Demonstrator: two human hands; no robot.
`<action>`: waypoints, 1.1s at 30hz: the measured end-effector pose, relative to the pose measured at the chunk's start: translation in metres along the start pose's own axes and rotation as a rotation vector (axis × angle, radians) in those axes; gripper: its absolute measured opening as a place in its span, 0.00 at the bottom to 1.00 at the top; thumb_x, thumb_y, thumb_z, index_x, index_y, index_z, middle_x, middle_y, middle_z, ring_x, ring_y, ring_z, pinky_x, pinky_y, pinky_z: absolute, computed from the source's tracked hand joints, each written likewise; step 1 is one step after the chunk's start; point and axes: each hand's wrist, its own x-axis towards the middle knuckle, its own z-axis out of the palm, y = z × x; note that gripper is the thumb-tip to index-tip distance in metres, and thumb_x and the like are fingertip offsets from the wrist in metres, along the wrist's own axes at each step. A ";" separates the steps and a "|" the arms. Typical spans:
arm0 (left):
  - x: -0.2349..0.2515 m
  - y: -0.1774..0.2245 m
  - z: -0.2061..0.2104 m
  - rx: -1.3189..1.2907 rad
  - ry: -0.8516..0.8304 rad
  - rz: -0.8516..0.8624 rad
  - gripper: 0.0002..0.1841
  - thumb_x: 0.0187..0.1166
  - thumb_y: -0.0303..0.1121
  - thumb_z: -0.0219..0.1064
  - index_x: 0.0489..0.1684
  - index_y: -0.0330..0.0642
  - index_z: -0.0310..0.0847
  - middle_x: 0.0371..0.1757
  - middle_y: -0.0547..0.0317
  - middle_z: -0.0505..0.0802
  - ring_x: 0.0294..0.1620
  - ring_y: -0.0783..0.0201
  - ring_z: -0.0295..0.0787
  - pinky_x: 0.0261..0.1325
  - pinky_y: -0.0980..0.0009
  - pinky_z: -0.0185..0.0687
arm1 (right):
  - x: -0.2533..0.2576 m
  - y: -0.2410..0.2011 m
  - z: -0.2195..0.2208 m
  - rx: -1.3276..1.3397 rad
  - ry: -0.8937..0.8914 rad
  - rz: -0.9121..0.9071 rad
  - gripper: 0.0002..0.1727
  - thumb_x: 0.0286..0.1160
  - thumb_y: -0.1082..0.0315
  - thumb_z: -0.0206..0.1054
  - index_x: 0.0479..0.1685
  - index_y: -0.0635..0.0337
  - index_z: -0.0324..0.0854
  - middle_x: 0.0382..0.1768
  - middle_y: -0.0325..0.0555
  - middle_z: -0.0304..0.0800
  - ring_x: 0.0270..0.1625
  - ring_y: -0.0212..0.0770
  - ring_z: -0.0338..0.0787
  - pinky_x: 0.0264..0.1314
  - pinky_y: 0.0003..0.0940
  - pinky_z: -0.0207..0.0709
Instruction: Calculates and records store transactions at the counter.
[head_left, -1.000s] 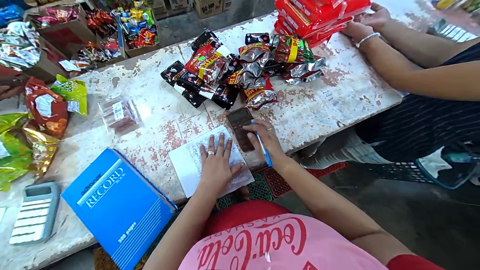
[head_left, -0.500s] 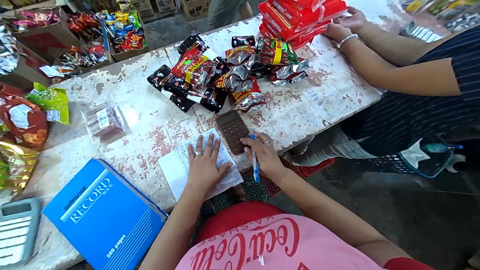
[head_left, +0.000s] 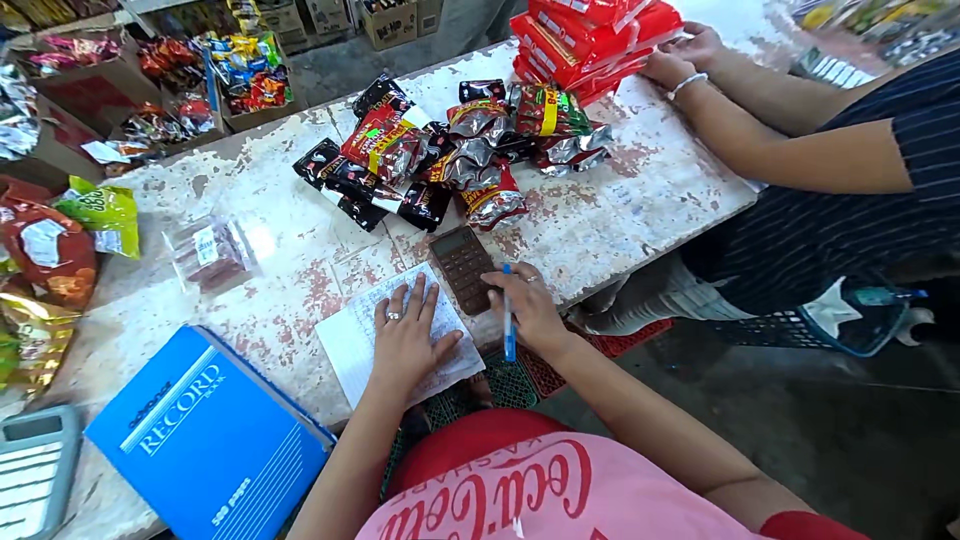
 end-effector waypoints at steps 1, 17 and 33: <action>0.000 0.000 -0.001 0.000 -0.002 -0.002 0.48 0.78 0.77 0.35 0.92 0.53 0.60 0.94 0.57 0.63 0.91 0.42 0.58 0.83 0.36 0.50 | -0.004 0.005 -0.003 -0.023 0.018 0.001 0.15 0.85 0.63 0.57 0.54 0.60 0.88 0.50 0.46 0.97 0.66 0.57 0.89 0.77 0.64 0.71; -0.002 0.005 -0.006 -0.024 -0.018 0.017 0.45 0.82 0.72 0.38 0.91 0.50 0.63 0.92 0.57 0.67 0.91 0.37 0.57 0.83 0.30 0.50 | -0.024 0.017 -0.002 -0.027 -0.010 -0.003 0.14 0.83 0.68 0.57 0.55 0.59 0.87 0.55 0.47 0.96 0.63 0.49 0.93 0.80 0.62 0.68; -0.006 0.010 -0.004 -0.018 -0.048 -0.017 0.49 0.78 0.76 0.35 0.93 0.51 0.57 0.94 0.57 0.62 0.94 0.38 0.50 0.86 0.30 0.43 | 0.008 -0.019 0.003 0.079 -0.243 -0.082 0.15 0.82 0.69 0.56 0.57 0.55 0.87 0.57 0.45 0.95 0.74 0.56 0.83 0.81 0.66 0.61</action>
